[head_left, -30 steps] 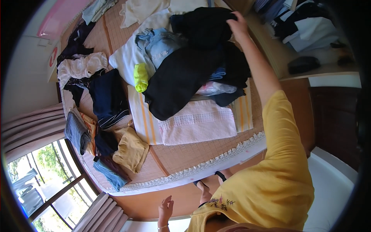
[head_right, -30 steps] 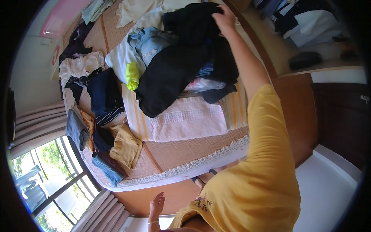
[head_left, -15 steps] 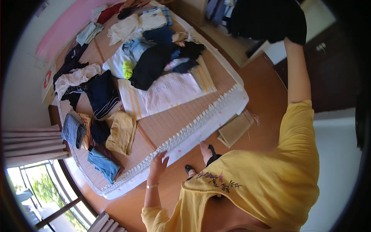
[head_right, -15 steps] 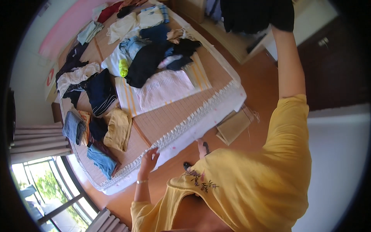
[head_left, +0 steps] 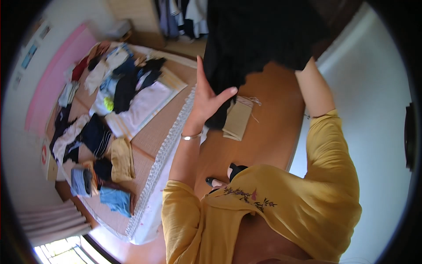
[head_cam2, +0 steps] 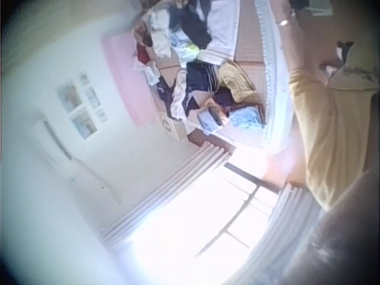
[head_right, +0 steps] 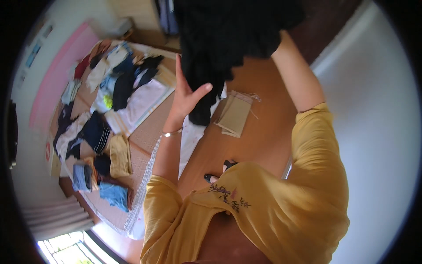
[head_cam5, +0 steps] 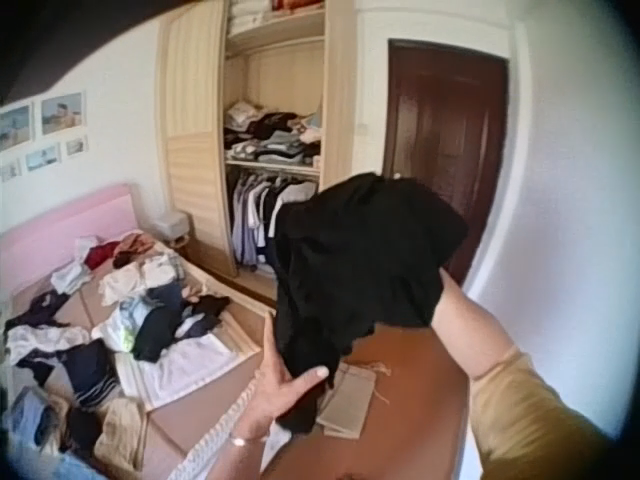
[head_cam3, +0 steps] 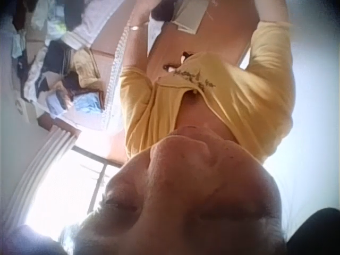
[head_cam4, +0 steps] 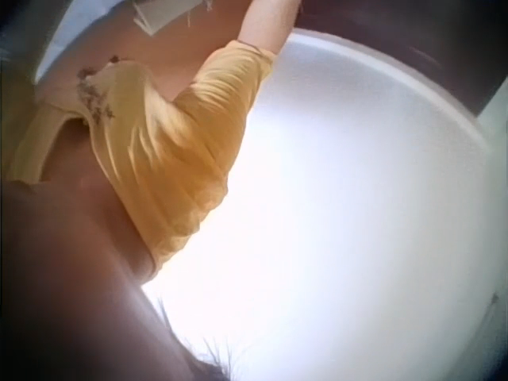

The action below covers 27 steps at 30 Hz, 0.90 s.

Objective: The person folds clothes on a bed and then places them into a wardrobe.

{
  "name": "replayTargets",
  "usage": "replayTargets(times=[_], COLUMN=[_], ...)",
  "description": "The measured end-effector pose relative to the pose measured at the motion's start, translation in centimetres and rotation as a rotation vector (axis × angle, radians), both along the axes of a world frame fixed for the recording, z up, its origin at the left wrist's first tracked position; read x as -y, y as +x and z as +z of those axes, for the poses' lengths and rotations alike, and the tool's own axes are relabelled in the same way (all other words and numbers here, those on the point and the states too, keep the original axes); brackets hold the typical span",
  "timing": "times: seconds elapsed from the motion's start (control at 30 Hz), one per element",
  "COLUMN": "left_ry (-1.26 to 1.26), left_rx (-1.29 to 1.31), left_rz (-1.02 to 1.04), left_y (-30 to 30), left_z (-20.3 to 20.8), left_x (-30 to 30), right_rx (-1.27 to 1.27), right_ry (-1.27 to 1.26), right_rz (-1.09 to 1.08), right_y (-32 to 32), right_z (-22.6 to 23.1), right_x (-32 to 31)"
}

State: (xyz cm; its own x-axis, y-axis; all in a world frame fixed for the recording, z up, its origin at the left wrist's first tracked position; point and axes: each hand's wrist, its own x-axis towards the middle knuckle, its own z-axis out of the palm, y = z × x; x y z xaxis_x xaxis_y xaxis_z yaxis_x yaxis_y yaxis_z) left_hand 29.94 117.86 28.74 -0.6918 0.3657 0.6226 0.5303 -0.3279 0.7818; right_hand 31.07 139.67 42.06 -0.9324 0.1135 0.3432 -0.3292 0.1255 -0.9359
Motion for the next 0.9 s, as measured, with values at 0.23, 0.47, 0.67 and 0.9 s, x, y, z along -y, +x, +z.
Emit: replayTargets(times=[0.23, 0.47, 0.67, 0.9], left_ry=[0.090, -0.113, -0.004, -0.101], left_rx=[0.540, 0.535, 0.718, 0.874], left_rz=[-0.226, -0.408, -0.529, -0.527], left_y=[2.5, 7.0, 14.6, 21.8], left_z=[-1.6, 5.4, 8.9, 9.4], left_x=[-10.3, -14.9, -24.9, -32.3], right_rx=[0.067, -0.010, 0.173, 0.027], right_ry=[0.014, 0.009, 0.645, 0.380], right_rz=[-0.325, -0.265, -0.623, -0.324], right_y=[12.2, 22.9, 32.0, 39.1], right_z=[-0.4, 0.0, -1.4, -5.3], right_x=[-9.7, -22.4, -31.9, -20.4])
